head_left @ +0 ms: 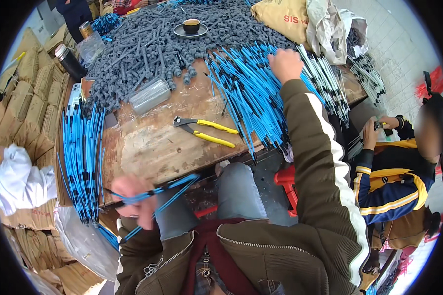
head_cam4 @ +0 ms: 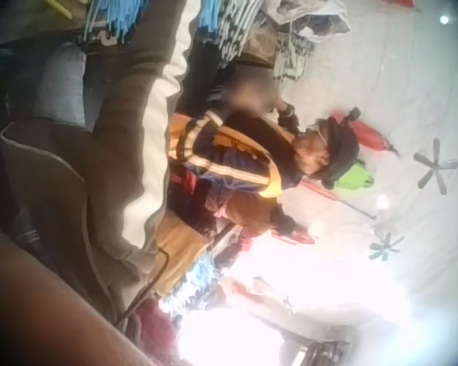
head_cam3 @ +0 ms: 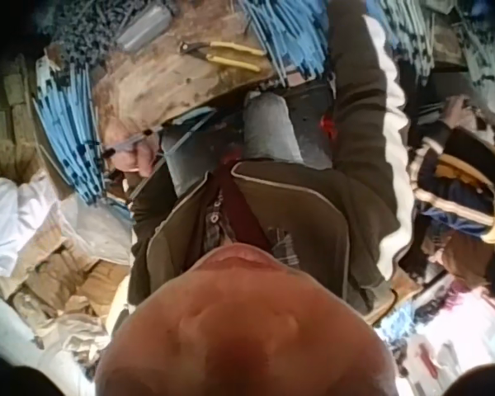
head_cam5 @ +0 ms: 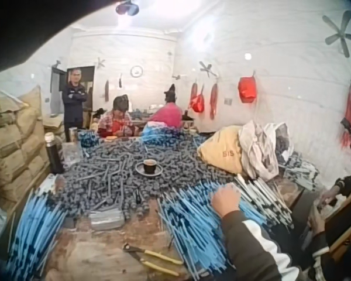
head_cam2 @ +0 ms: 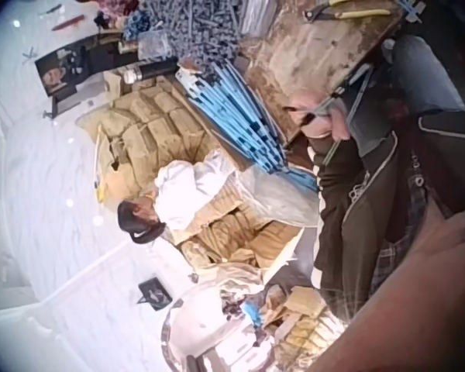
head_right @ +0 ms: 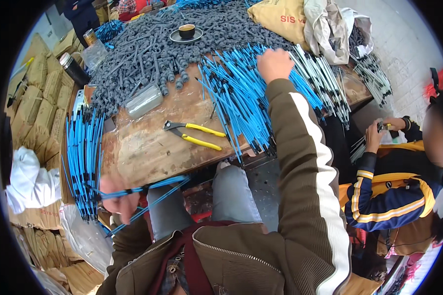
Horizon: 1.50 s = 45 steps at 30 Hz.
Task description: The person assembles electrical wiring harnesses by bundling blue wires into plastic connectors and securing them with pliers, then trimming the excess wire with the same tool.
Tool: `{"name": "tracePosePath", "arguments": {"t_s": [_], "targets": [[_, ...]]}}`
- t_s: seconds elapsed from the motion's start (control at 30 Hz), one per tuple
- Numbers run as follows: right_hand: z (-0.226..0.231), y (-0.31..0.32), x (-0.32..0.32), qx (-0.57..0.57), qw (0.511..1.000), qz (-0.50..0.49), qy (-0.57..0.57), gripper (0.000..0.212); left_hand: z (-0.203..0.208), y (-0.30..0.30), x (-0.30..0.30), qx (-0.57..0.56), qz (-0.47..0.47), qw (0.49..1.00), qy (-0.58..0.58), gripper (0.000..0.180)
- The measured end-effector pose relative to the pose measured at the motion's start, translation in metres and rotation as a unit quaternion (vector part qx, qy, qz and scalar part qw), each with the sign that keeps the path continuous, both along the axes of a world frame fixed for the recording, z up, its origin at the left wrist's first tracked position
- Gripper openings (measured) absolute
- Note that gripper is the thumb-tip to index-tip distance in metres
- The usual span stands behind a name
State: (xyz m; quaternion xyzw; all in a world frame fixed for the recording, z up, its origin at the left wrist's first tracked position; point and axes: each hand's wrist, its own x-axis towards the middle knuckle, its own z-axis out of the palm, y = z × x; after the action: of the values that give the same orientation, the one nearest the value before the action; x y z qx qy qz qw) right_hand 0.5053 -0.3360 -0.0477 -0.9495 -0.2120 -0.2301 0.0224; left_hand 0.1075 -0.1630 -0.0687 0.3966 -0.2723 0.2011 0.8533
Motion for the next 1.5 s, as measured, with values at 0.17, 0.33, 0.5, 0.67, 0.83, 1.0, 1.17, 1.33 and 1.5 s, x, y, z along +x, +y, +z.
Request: {"name": "tracePosePath", "arguments": {"t_s": [0.17,0.33,0.5,0.67,0.83,1.0,1.17,1.33,1.5], "targets": [[-0.013,-0.015,0.032,0.059,0.988,-0.056,0.128,0.043,-0.024,0.004,0.02,0.347,0.473,0.772,0.246,0.01],[0.042,-0.011,-0.02,0.163,0.979,0.12,-0.034,0.038,-0.055,0.029,0.025,-0.13,0.092,0.949,0.272,0.013],[0.1,-0.008,-0.162,0.211,0.884,0.417,-0.018,0.023,-0.058,0.034,0.018,-0.079,0.016,0.98,0.181,0.017],[0.064,0.011,-0.227,0.139,0.682,0.551,0.461,0.025,-0.004,-0.016,0.044,-0.31,0.225,0.854,0.351,0.018],[0.01,0.015,-0.249,0.059,0.814,0.543,0.198,0.025,-0.016,-0.017,0.038,-0.205,0.213,0.92,0.259,0.017],[0.009,0.021,-0.216,0.025,0.831,0.516,0.203,0.025,-0.009,-0.02,0.036,-0.042,0.259,0.922,0.283,0.017],[-0.01,0.049,-0.126,0.154,0.805,0.515,0.251,0.026,-0.005,-0.018,0.023,-0.091,0.164,0.95,0.249,0.02],[-0.041,0.023,-0.025,0.024,0.978,0.136,-0.153,0.026,-0.005,-0.036,0.016,-0.029,0.19,0.958,0.214,0.017],[-0.027,0.018,-0.021,-0.001,0.986,0.132,-0.099,0.025,-0.022,-0.016,0.0,-0.05,0.026,0.978,0.2,0.015]]}}
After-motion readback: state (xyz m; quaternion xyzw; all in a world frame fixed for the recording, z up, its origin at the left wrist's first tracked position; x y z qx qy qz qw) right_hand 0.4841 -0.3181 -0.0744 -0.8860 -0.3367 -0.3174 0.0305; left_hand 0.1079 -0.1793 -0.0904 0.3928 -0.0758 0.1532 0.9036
